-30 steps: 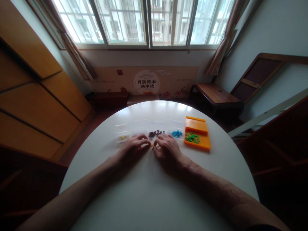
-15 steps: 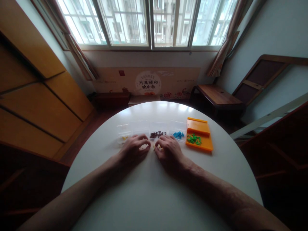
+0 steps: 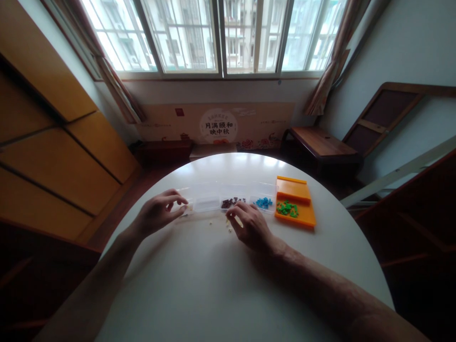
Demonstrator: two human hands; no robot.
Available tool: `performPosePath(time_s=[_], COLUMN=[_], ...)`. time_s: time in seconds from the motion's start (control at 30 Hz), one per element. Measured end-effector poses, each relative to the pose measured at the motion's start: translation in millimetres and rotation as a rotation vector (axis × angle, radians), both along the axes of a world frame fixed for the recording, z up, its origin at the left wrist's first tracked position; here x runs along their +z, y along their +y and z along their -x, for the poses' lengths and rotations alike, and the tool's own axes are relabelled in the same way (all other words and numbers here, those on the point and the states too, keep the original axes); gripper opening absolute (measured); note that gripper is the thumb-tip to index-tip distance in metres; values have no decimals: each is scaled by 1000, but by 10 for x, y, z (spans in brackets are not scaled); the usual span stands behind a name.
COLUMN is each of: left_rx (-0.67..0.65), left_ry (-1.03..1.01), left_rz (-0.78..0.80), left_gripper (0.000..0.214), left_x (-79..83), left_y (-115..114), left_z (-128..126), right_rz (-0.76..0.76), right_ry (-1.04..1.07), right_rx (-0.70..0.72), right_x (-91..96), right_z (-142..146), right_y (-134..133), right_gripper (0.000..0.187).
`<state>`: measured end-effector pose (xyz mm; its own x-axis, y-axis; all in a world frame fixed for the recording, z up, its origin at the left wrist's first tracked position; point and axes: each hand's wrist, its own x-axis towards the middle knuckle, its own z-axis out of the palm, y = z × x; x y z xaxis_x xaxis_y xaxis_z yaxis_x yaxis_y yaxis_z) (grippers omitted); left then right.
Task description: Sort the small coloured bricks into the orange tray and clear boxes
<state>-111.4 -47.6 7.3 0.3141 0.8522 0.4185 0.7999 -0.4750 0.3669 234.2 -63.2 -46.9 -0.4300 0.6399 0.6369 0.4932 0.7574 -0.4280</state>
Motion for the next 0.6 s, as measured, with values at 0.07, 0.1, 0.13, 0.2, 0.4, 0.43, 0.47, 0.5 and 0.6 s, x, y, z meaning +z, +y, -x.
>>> performPosePath(time_s=[0.07,0.1,0.13,0.2,0.4,0.43,0.47,0.5,0.6], left_rx=[-27,-55,-98,-214,-341,-343,-347,-355,-390], left_ry=[-41,-79,-133,-264,-482,-511,-535,-554,-577], left_rz=[-2,2,11,60,237,264,290,313,350], left_gripper=[12,13,15,18,23,26,28,29,29], left_x=[-14,-20,-26,-49,-212,-233,-247,-254,-245], left_y=[-9,-26,-51,-120,-299,-308,-312,-312,-305], left_z=[-79,-145,-227,-422,-938,-981,-1010,-1028,-1036], right_rz=[-17,-26,-34,-38,-57,-62,-66,-71,-77], right_ry=[39,60,79,102,99,94,91,91,104], right_rx=[42,67,90,118,149,153,156,158,142], right_x=[17,25,31,39,56,60,63,65,62], right_z=[2,4,8,17,20,17,13,10,-3], right_y=[-6,-9,-12,-19,-46,-48,-50,-49,-42], right_gripper=[10,9,8,7,4,5,6,6,8])
